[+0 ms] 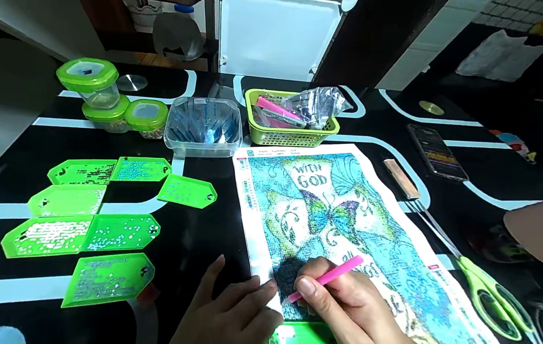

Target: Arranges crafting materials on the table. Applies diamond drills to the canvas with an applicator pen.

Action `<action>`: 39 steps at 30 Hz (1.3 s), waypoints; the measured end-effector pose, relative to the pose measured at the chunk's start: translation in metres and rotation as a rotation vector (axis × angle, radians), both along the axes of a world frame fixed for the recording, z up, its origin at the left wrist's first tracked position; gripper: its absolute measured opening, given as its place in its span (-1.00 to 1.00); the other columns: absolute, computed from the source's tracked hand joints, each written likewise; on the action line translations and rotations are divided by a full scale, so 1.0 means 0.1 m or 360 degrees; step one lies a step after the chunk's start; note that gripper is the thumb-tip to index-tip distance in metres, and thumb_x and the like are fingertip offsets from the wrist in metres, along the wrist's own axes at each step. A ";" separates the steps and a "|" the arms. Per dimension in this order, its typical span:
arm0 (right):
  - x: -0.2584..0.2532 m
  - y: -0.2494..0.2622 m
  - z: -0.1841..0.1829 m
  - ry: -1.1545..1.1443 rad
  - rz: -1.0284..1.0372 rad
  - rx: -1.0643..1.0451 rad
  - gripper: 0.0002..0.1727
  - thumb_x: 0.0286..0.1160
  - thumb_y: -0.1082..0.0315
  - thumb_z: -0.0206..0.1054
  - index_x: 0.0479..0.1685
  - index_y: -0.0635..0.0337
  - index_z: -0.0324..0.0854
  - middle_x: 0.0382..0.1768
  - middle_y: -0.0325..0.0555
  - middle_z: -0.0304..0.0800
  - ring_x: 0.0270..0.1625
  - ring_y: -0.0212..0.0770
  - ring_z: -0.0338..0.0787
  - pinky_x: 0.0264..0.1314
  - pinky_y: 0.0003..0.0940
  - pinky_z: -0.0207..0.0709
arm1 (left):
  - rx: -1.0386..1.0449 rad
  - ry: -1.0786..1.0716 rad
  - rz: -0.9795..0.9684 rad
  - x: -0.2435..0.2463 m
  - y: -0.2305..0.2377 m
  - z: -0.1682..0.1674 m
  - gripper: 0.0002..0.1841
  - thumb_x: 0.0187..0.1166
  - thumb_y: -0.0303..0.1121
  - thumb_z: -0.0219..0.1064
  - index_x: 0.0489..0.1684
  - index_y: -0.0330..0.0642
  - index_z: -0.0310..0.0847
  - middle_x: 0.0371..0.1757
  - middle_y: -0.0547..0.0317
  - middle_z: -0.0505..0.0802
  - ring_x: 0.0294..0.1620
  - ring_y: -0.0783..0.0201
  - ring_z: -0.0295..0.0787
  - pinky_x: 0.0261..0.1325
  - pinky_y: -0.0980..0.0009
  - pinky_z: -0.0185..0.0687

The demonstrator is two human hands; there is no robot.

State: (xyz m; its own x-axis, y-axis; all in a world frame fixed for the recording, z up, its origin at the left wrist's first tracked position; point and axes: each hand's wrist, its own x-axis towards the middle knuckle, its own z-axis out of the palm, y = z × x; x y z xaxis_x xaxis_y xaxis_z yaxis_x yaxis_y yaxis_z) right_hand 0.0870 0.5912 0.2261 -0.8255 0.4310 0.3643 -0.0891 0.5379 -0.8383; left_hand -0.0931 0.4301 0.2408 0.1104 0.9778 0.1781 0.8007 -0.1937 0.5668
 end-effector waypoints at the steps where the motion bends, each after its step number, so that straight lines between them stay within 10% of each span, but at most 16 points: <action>1: 0.00 0.00 0.00 -0.0008 0.0003 0.0024 -0.68 0.89 0.20 0.08 -0.13 0.26 0.57 -0.43 -0.14 0.65 -0.40 -0.53 0.65 -0.32 -0.69 0.54 | 0.0000 0.0009 0.0006 0.00 0.00 0.00 -0.58 0.51 0.06 0.41 0.11 -0.04 0.79 0.44 0.12 0.80 0.55 0.06 0.64 0.71 -0.37 -0.17; 6: 0.01 -0.01 0.01 -0.0020 0.0003 0.0123 -0.68 0.88 0.20 0.09 -0.16 0.26 0.56 -0.43 -0.11 0.64 -0.41 -0.49 0.63 -0.33 -0.67 0.52 | -0.0011 0.0022 -0.0002 0.01 0.01 0.01 -0.56 0.51 0.08 0.41 0.12 -0.04 0.78 0.43 0.12 0.81 0.55 0.04 0.64 0.70 -0.39 -0.14; 14: 0.30 0.35 0.46 0.0326 -0.0331 -0.0655 -0.68 0.79 0.00 0.15 -0.16 -0.15 0.79 -0.35 -0.46 0.84 -0.37 -0.61 0.78 -0.28 -0.72 0.66 | -0.0121 -0.0004 -0.0065 -0.01 0.01 0.08 -0.53 0.53 0.06 0.41 0.19 -0.10 0.80 0.50 0.02 0.76 0.59 -0.06 0.61 0.70 -0.45 -0.18; 39: 0.99 0.28 0.09 0.0132 -0.0393 -0.0790 -0.81 0.78 0.18 0.22 -0.10 -0.16 0.77 -0.33 -0.50 0.85 -0.34 -0.60 0.79 -0.25 -0.68 0.70 | -0.0105 0.0059 -0.0233 -0.17 0.02 0.12 -0.52 0.58 0.02 0.40 0.23 -0.18 0.74 0.45 -0.03 0.79 0.58 -0.05 0.63 0.73 -0.33 -0.03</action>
State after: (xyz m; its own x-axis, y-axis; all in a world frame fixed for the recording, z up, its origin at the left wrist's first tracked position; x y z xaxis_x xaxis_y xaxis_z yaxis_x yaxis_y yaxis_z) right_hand 0.1858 0.6190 0.2353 -0.6555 0.7443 0.1276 -0.0867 0.0936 -0.9918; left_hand -0.1102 0.4319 0.2525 0.2579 0.9602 0.1069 0.7873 -0.2730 0.5529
